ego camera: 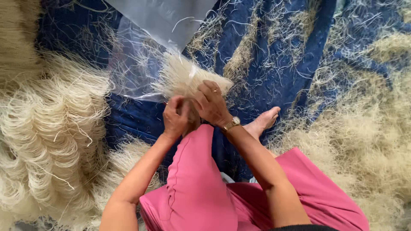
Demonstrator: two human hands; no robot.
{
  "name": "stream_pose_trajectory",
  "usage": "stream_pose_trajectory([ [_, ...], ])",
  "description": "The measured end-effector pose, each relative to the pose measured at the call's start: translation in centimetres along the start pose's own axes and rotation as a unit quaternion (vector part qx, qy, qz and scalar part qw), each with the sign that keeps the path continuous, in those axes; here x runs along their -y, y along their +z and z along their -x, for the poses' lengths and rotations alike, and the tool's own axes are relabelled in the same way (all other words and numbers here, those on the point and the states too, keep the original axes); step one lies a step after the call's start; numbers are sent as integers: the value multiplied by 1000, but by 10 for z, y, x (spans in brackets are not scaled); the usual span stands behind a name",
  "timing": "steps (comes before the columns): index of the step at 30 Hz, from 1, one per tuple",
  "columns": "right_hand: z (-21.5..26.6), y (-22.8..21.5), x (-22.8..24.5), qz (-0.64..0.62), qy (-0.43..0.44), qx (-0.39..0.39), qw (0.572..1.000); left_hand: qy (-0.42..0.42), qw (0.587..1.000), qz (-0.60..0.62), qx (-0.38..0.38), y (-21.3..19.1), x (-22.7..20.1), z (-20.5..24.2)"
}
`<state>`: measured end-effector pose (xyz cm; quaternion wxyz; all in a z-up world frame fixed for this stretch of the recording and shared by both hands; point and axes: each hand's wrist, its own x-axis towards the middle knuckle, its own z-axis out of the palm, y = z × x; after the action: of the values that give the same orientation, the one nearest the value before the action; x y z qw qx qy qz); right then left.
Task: The person sits on a blue tarp and packs loose white fibers into a clear plastic bag. They compress the fibers by hand, seal the bag, and place it on a scale to weigh it. The person then repeats the process with another portion of fibers.
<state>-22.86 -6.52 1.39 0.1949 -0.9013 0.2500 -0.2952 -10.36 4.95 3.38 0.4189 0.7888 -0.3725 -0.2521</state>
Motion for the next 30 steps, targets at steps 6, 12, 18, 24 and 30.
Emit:
stream_pose_trajectory([
  [6,-34,-26,4,-94,86,56,990,65,995,-41,70,5,-27,-23],
  [12,-14,-87,-19,-344,541,-41,766,39,993,-50,100,-24,-17,-9],
  [18,9,-12,4,-421,639,-82,638,31,987,-145,69,-4,-17,-16],
  [24,-36,-47,21,-341,625,-17,701,87,988,-120,37,4,-14,-9],
  [30,-16,-35,16,-385,674,30,630,57,993,-106,-2,-31,-66,-44],
])
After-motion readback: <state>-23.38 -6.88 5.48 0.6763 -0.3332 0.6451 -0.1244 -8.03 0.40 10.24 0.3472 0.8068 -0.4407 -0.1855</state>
